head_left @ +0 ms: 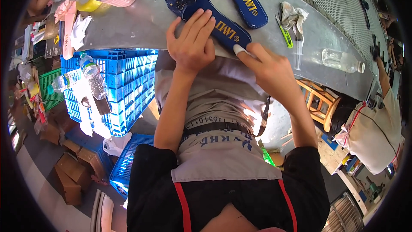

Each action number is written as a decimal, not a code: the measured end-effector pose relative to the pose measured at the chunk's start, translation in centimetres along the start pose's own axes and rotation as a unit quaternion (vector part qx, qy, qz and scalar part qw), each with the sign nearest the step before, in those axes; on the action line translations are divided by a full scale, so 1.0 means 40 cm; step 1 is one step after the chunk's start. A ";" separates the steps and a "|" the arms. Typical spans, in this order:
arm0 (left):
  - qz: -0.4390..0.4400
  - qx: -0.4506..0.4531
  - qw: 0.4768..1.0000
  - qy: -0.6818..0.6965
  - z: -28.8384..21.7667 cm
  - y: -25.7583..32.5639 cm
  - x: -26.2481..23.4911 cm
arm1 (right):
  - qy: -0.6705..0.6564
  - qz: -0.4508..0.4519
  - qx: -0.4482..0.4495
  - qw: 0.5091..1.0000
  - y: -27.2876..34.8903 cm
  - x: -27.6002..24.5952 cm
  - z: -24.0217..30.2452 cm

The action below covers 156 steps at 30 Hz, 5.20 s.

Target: Cleaning and inspecting blue sandals on a factory production line.

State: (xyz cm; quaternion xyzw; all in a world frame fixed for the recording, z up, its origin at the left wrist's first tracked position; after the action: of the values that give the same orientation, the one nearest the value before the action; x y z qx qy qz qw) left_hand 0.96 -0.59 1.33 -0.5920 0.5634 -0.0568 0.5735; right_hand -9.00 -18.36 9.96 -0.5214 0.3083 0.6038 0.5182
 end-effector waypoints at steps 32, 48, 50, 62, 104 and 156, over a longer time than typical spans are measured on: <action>0.086 -0.005 0.994 0.064 -0.050 -0.034 -0.059 | -0.123 -0.158 0.129 0.971 0.148 0.021 -0.110; 0.105 -0.172 0.970 -0.138 -0.016 -0.219 0.206 | -0.346 -0.284 0.208 0.870 0.159 0.075 -0.179; 0.076 -0.186 0.971 -0.131 0.019 -0.237 0.230 | -0.355 -0.290 0.217 0.862 0.168 0.077 -0.187; 0.014 -0.043 0.992 0.121 -0.086 -0.274 -0.081 | -0.548 -0.318 0.309 0.709 0.196 0.093 -0.204; 0.410 -0.008 0.912 0.001 -0.083 -0.115 -0.287 | -0.222 -0.388 0.211 0.869 0.141 0.101 -0.182; 0.275 -0.013 0.960 -0.048 -0.088 -0.100 -0.033 | -0.245 -0.217 0.173 0.929 -0.042 0.059 -0.203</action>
State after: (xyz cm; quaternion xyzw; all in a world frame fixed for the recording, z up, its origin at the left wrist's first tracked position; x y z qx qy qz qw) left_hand 0.36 -2.95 6.26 -0.4234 0.6773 0.1389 0.5854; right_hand -4.71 -24.58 5.83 -0.3139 0.1507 0.5230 0.7780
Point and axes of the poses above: each hand's wrist, its own y-axis away from the middle knuckle, its own x-axis out of the palm, z = x × y, the point moved 2 cm from there along -y, towards the middle knuckle, and after that the axes turned 4 degrees about -z, right-handed, at the moved point
